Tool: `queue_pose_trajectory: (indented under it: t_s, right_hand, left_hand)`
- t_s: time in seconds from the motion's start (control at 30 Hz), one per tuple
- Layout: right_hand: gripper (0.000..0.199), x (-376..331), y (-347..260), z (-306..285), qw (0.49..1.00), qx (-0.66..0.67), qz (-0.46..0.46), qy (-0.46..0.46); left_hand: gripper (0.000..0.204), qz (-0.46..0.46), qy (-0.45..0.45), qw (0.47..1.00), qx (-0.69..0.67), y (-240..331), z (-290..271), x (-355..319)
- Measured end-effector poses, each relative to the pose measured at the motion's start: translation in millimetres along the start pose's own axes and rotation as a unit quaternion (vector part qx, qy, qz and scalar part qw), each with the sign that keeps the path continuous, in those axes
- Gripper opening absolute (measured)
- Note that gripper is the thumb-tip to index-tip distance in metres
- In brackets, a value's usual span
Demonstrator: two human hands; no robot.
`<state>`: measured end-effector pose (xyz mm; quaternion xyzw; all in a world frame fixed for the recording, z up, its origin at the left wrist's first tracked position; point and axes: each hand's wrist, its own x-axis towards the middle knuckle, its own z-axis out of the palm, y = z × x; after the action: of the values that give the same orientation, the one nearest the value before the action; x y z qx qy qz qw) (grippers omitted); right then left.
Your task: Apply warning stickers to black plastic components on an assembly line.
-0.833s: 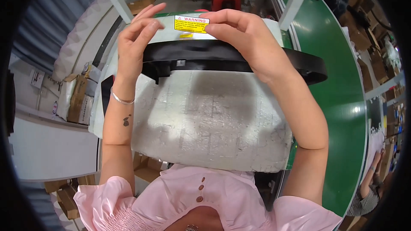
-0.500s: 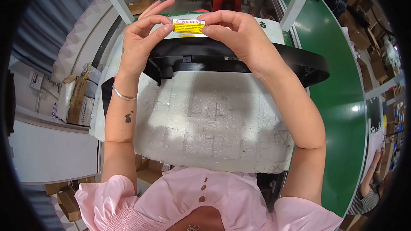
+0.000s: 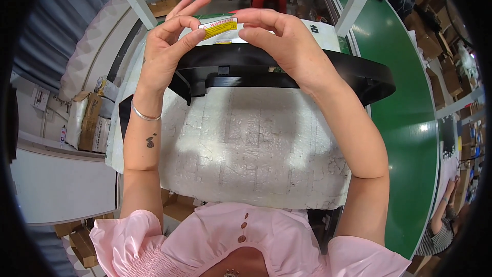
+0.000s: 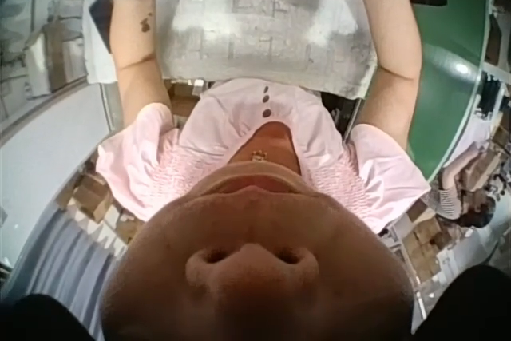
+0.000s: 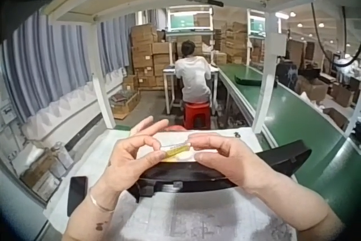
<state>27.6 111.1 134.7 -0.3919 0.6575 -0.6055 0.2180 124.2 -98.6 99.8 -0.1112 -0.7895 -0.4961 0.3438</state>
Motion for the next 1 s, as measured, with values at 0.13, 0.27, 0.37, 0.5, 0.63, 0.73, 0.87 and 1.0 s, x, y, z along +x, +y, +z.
queue_pose_trajectory:
  t_s: [0.13,0.27,0.37,0.5,0.63,0.73,0.87,1.0]
  right_hand:
    - [0.033,7,6,1,0.998,-0.029,-0.030,0.049]
    - [0.043,15,15,-12,0.997,0.040,-0.048,0.035]
    - [0.036,20,12,-14,1.000,-0.012,-0.022,-0.010]
    - [0.027,29,18,-14,0.999,-0.030,-0.037,-0.010]
    - [0.033,33,23,-11,0.996,-0.062,-0.065,-0.005]
    - [0.028,34,26,-9,0.991,-0.098,-0.090,0.021]
    - [0.027,32,27,-8,0.984,-0.153,-0.085,0.032]
    - [0.025,28,17,-5,0.977,-0.202,-0.065,0.002]
  left_hand:
    - [0.005,0.013,-0.016,0.998,0.054,3,2,4]
    - [0.010,-0.046,-0.012,0.996,-0.071,1,-1,5]
    - [0.010,-0.067,-0.025,0.993,-0.097,3,-2,7]
    - [0.009,-0.075,-0.046,0.993,-0.084,0,-4,9]
    - [0.010,-0.086,-0.053,0.990,-0.098,-2,-4,10]
    - [0.011,-0.093,-0.016,0.991,-0.090,-4,0,8]
    - [0.012,-0.034,-0.013,0.996,0.080,-7,3,9]
    - [0.012,-0.051,-0.049,0.995,0.074,-7,-1,8]
